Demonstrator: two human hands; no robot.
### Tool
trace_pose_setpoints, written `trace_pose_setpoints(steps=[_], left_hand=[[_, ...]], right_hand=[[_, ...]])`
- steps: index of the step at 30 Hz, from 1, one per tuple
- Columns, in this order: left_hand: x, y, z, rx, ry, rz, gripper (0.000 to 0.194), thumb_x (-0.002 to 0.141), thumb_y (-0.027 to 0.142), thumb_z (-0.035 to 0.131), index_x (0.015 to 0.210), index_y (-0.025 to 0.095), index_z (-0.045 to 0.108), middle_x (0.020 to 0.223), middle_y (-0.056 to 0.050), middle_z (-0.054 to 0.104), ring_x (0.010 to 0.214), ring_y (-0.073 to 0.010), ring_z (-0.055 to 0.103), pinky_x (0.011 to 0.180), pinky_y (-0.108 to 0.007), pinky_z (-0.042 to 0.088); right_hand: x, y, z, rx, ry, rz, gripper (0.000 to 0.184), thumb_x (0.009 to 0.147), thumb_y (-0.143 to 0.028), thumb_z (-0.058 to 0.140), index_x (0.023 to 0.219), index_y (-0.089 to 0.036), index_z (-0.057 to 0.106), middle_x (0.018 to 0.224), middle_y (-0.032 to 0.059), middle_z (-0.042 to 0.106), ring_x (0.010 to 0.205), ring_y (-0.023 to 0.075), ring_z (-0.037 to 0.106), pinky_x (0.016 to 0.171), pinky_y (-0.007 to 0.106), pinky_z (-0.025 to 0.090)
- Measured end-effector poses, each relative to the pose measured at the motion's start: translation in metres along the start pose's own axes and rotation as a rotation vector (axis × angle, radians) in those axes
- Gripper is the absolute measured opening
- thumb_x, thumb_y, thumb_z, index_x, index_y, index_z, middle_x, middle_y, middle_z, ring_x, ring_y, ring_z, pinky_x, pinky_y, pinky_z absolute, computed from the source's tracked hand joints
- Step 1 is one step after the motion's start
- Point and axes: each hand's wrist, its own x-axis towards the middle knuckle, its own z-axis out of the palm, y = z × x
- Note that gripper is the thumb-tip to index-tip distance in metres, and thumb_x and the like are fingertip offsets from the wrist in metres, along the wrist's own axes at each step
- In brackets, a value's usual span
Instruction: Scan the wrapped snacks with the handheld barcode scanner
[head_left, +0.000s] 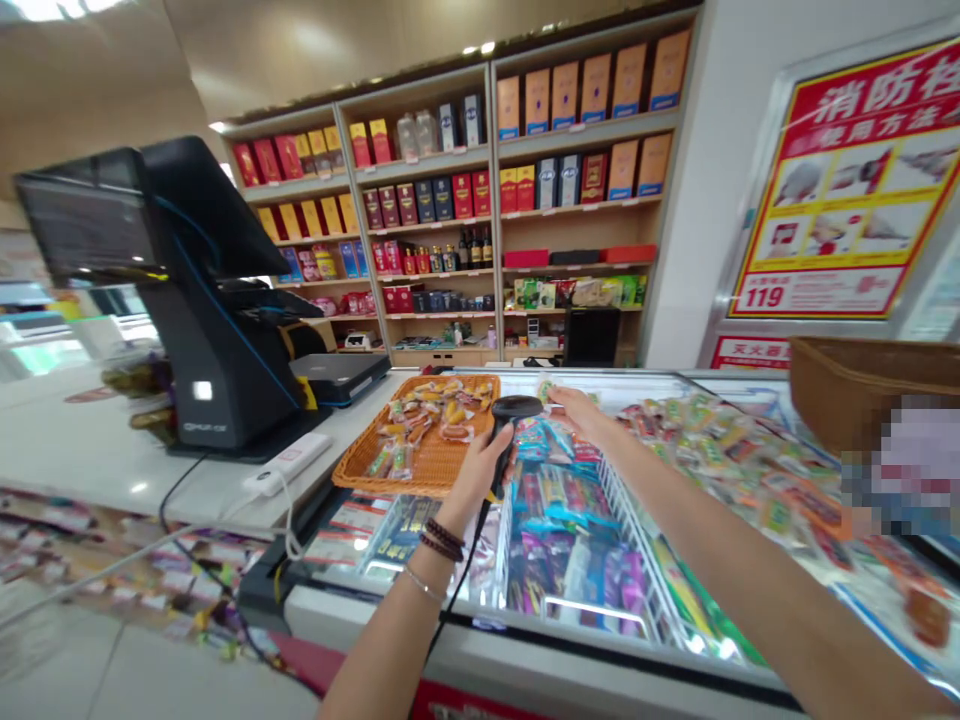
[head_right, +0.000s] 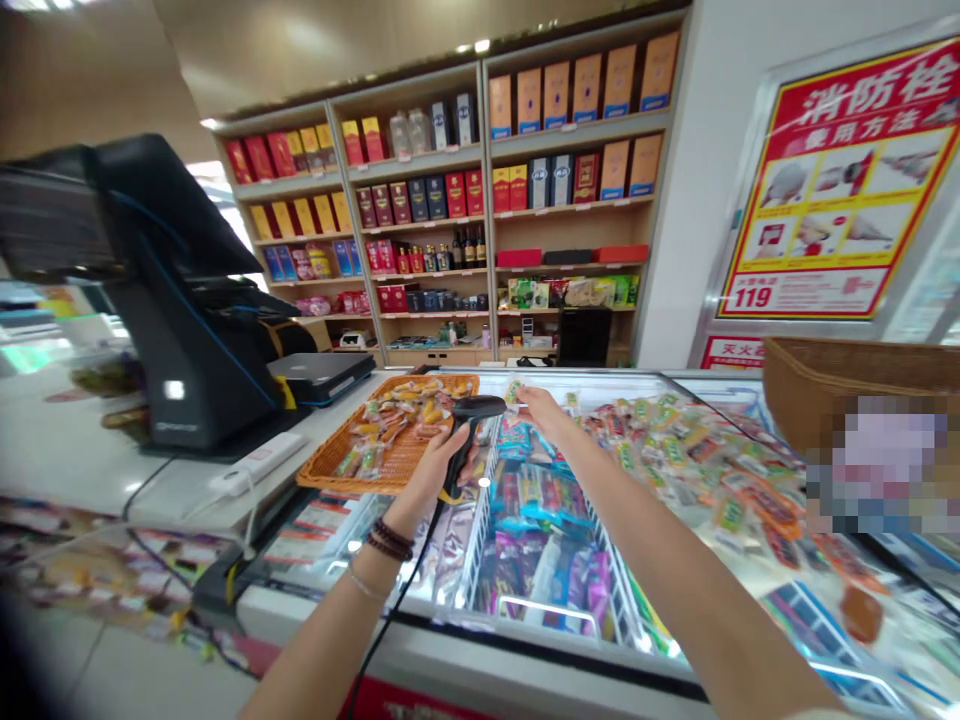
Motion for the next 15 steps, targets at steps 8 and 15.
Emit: trace_pose_setpoints(steps=[8, 15], left_hand=[[0.009, -0.017, 0.032, 0.067, -0.086, -0.008, 0.073, 0.066, 0.086, 0.092, 0.083, 0.022, 0.060, 0.066, 0.004, 0.058, 0.042, -0.0081, 0.047, 0.040, -0.025, 0.031], [0.006, -0.017, 0.040, 0.049, -0.090, -0.007, 0.071, 0.067, 0.083, 0.093, 0.081, 0.022, 0.060, 0.065, 0.003, 0.059, 0.043, -0.0084, 0.047, 0.040, -0.024, 0.031]], right_hand=[[-0.015, -0.011, -0.041, 0.048, 0.132, 0.136, 0.016, 0.101, -0.033, 0.077, 0.089, -0.022, 0.073, 0.091, 0.0084, 0.086, 0.094, 0.0263, 0.085, 0.092, 0.041, 0.071], [-0.018, -0.007, -0.054, 0.035, 0.120, 0.096, 0.017, 0.098, -0.033, 0.080, 0.087, -0.023, 0.073, 0.089, 0.0065, 0.084, 0.086, 0.0223, 0.082, 0.092, 0.038, 0.069]])
